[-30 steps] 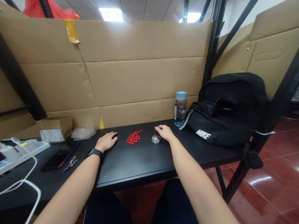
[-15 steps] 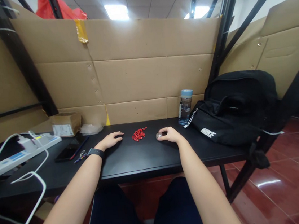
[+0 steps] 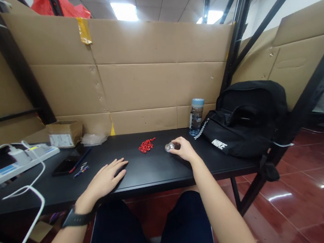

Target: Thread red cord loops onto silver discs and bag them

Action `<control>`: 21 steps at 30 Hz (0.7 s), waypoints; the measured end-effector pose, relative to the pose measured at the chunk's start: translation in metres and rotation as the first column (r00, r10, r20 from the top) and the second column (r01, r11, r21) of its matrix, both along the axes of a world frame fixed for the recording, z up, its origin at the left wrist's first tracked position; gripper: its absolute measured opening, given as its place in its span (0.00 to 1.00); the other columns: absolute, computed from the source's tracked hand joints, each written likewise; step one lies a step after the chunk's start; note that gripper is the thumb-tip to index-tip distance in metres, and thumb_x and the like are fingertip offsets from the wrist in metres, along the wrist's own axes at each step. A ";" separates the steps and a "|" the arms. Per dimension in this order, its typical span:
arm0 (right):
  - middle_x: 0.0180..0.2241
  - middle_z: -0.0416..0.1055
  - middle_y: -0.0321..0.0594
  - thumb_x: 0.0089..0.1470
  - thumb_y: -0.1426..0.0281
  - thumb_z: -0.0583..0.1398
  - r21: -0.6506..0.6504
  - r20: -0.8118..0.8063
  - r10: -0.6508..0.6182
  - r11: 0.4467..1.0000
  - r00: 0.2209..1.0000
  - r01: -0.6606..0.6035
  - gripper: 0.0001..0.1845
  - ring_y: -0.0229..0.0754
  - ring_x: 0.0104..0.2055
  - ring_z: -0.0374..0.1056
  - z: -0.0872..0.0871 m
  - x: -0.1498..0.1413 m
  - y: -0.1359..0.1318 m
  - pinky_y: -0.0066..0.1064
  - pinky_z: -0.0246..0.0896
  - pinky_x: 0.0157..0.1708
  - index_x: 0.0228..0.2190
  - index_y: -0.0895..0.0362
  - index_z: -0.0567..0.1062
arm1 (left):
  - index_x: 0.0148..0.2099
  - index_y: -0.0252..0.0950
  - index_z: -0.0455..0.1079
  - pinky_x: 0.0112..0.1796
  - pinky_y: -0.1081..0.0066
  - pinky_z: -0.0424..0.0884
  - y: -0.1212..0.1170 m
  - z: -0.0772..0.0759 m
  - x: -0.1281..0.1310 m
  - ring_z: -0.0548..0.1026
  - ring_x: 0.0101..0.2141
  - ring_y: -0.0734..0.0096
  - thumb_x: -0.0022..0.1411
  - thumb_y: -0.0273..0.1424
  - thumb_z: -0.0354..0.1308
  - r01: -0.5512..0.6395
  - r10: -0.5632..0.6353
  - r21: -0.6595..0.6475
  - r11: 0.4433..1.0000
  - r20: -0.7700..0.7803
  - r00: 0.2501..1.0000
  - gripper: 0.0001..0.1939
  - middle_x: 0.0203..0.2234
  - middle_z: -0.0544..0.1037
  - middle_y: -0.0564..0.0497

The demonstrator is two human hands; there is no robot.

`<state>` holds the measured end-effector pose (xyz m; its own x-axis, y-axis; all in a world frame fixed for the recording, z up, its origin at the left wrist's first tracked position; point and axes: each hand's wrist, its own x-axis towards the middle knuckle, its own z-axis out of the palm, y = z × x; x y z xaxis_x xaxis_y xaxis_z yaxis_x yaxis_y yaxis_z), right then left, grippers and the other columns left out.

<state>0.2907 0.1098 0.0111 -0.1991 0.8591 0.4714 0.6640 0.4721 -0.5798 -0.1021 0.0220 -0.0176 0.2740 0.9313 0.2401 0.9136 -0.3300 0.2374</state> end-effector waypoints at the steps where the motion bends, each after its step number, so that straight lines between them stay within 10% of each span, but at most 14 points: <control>1: 0.44 0.76 0.46 0.48 0.61 0.71 0.044 0.000 -0.014 0.999 1.000 0.014 0.26 0.47 0.43 0.73 -0.001 -0.005 -0.012 0.39 0.68 0.49 0.48 0.57 0.80 | 0.68 0.49 0.66 0.65 0.46 0.57 -0.007 -0.001 -0.001 0.58 0.70 0.51 0.73 0.48 0.42 0.001 -0.001 0.019 1.000 -0.002 1.000 0.27 0.69 0.63 0.53; 8: 0.45 0.77 0.41 0.54 0.59 0.69 0.049 0.022 -0.008 0.999 1.000 0.007 0.25 0.47 0.41 0.72 -0.019 -0.037 -0.088 0.37 0.67 0.43 0.53 0.47 0.76 | 0.63 0.46 0.71 0.63 0.53 0.64 -0.019 0.004 0.005 0.65 0.66 0.52 0.72 0.45 0.46 -0.032 0.033 0.136 0.990 -0.009 0.999 0.24 0.64 0.71 0.52; 21: 0.50 0.78 0.40 0.61 0.51 0.62 0.071 0.246 -0.050 0.997 0.968 0.034 0.17 0.51 0.50 0.69 -0.012 -0.047 -0.098 0.43 0.61 0.52 0.45 0.47 0.79 | 0.63 0.44 0.72 0.63 0.54 0.65 -0.021 0.004 0.002 0.66 0.66 0.54 0.72 0.45 0.46 -0.017 0.020 0.137 0.990 -0.024 0.999 0.25 0.64 0.71 0.51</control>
